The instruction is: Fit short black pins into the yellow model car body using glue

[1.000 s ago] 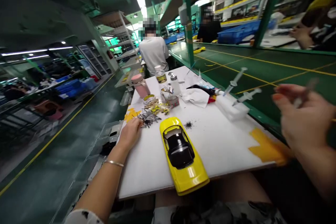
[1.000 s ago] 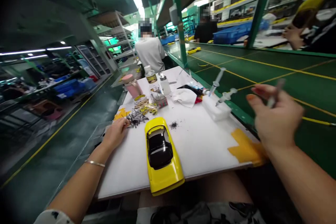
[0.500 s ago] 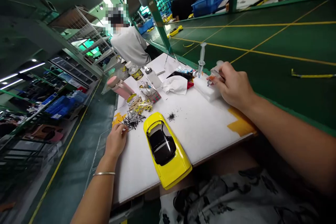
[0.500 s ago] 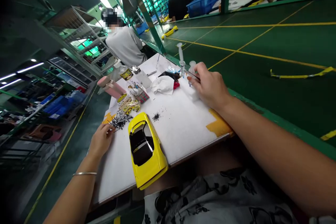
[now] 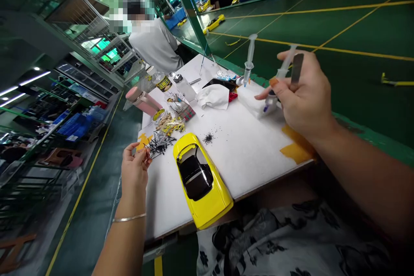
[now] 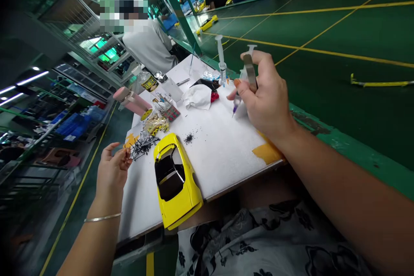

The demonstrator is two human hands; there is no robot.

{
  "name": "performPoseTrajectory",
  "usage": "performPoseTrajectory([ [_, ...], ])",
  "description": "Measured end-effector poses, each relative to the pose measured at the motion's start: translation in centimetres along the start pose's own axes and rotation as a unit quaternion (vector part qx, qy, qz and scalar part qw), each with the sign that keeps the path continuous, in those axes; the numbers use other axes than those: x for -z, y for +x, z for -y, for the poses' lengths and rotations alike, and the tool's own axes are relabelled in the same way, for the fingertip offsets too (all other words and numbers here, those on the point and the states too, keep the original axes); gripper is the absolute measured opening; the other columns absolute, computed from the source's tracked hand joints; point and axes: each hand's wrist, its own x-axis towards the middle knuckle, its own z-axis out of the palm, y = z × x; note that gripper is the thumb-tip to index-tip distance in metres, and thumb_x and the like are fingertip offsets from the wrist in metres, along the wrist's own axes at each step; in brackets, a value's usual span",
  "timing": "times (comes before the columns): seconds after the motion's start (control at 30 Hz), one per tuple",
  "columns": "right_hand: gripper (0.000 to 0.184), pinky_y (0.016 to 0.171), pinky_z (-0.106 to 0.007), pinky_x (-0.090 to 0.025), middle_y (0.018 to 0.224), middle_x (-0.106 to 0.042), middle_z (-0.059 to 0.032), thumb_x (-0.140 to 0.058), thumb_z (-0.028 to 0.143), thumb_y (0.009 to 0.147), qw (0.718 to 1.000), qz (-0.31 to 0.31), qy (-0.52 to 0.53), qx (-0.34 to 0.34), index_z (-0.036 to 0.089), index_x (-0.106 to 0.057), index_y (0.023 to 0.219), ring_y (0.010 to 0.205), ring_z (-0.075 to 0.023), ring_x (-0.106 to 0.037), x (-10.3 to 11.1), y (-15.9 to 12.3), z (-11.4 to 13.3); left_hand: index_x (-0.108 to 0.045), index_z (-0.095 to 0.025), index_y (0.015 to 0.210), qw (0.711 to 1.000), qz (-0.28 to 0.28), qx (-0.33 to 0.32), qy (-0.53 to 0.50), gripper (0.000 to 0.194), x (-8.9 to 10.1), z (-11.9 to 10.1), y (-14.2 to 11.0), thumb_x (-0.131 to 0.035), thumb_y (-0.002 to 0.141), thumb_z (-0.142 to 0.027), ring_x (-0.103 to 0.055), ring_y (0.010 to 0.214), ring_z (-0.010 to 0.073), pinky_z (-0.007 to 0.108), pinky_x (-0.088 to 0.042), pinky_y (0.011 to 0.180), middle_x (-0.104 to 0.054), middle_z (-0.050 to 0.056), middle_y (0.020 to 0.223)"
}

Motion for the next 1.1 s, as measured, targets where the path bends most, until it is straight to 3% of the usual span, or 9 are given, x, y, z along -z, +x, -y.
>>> performPoseTrajectory([
  [0.1, 0.029, 0.042, -0.026, -0.026, 0.074, -0.073, -0.0039, -0.070, 0.022, 0.089, 0.978, 0.090, 0.104, -0.155, 0.024, -0.065, 0.117, 0.053, -0.0166, -0.062, -0.4, -1.7, 1.8, -0.067, -0.018, 0.088, 0.997, 0.072, 0.004, 0.000, 0.029, 0.4, -2.3, -3.5, -0.070, 0.070, -0.042, -0.053, 0.063, 0.0115, 0.024, -0.044, 0.057, -0.058, 0.001, 0.077],
  [0.2, 0.013, 0.038, -0.022, -0.008, 0.077, -0.073, -0.0083, -0.067, 0.015, 0.074, 0.915, 0.149, 0.246, -0.283, 0.021, -0.065, 0.085, 0.063, -0.0185, -0.066, -1.1, -3.6, 3.1, -0.080, -0.019, 0.099, 0.984, 0.160, -0.049, 0.064, 0.025, 0.6, -4.6, -8.1, -0.078, 0.077, -0.030, -0.060, 0.077, 0.0155, 0.027, -0.050, 0.067, -0.067, 0.006, 0.093],
  [0.27, 0.013, 0.037, -0.020, -0.008, 0.074, -0.069, -0.0076, -0.069, 0.011, 0.066, 0.879, 0.161, 0.320, -0.313, 0.020, -0.064, 0.075, 0.069, -0.0179, -0.065, -1.7, -4.8, 3.7, -0.073, -0.026, 0.131, 0.922, 0.218, -0.244, 0.208, 0.041, 0.4, -5.9, -10.8, -0.075, 0.089, -0.026, -0.062, 0.087, 0.0171, 0.030, -0.053, 0.076, -0.068, 0.007, 0.105],
  [0.33, 0.010, 0.036, -0.019, -0.012, 0.069, -0.061, -0.0065, -0.075, 0.019, 0.068, 0.854, 0.160, 0.376, -0.322, 0.019, -0.067, 0.073, 0.067, -0.0157, -0.057, -2.4, -5.8, 4.1, -0.059, -0.023, 0.148, 0.846, 0.236, -0.376, 0.297, 0.056, 0.0, -6.7, -12.6, -0.074, 0.094, -0.027, -0.063, 0.099, 0.0208, 0.034, -0.055, 0.084, -0.066, 0.010, 0.113],
  [0.4, 0.024, 0.035, -0.019, -0.014, 0.066, -0.054, -0.0057, -0.081, 0.038, 0.075, 0.842, 0.161, 0.400, -0.324, 0.017, -0.069, 0.072, 0.062, -0.0142, -0.050, -3.1, -6.6, 4.5, -0.052, -0.017, 0.152, 0.794, 0.240, -0.439, 0.345, 0.061, -0.5, -7.1, -13.4, -0.073, 0.095, -0.026, -0.062, 0.103, 0.0240, 0.038, -0.055, 0.084, -0.065, 0.013, 0.115],
  [0.53, 0.053, 0.034, -0.019, -0.010, 0.060, -0.045, -0.0035, -0.075, 0.066, 0.083, 0.837, 0.195, 0.395, -0.325, 0.016, -0.068, 0.066, 0.054, -0.0118, -0.041, -4.2, -7.9, 4.8, -0.052, -0.011, 0.148, 0.750, 0.217, -0.496, 0.378, 0.058, -1.5, -7.3, -13.5, -0.070, 0.094, -0.023, -0.060, 0.098, 0.0274, 0.041, -0.057, 0.080, -0.067, 0.015, 0.109],
  [0.73, 0.037, 0.033, -0.019, -0.011, 0.059, -0.043, -0.0049, -0.066, 0.048, 0.086, 0.854, 0.127, 0.386, -0.324, 0.019, -0.069, 0.063, 0.057, -0.0163, -0.044, -3.7, -8.8, 4.5, -0.057, -0.010, 0.144, 0.723, 0.172, -0.583, 0.329, 0.057, -1.9, -6.9, -13.6, -0.067, 0.088, -0.003, -0.060, 0.098, 0.0251, 0.039, -0.057, 0.085, -0.069, 0.014, 0.106],
  [0.93, 0.035, 0.033, -0.020, -0.012, 0.065, -0.037, -0.0035, -0.068, 0.050, 0.083, 0.857, 0.090, 0.393, -0.320, 0.021, -0.069, 0.065, 0.060, -0.0163, -0.039, -2.8, -8.8, 4.7, -0.054, -0.002, 0.144, 0.743, 0.195, -0.524, 0.369, 0.062, -0.7, -6.7, -13.0, -0.077, 0.091, -0.024, -0.057, 0.106, 0.0306, 0.046, -0.054, 0.091, -0.064, 0.019, 0.113],
  [1.1, 0.047, 0.032, -0.021, -0.011, 0.061, -0.033, -0.0014, -0.071, 0.061, 0.085, 0.840, 0.143, 0.416, -0.316, 0.021, -0.066, 0.061, 0.055, -0.0144, -0.031, -3.3, -9.1, 5.6, -0.054, -0.002, 0.145, 0.734, 0.231, -0.505, 0.389, 0.058, -0.7, -7.3, -13.1, -0.072, 0.091, -0.013, -0.054, 0.113, 0.0320, 0.046, -0.054, 0.096, -0.063, 0.018, 0.117],
])
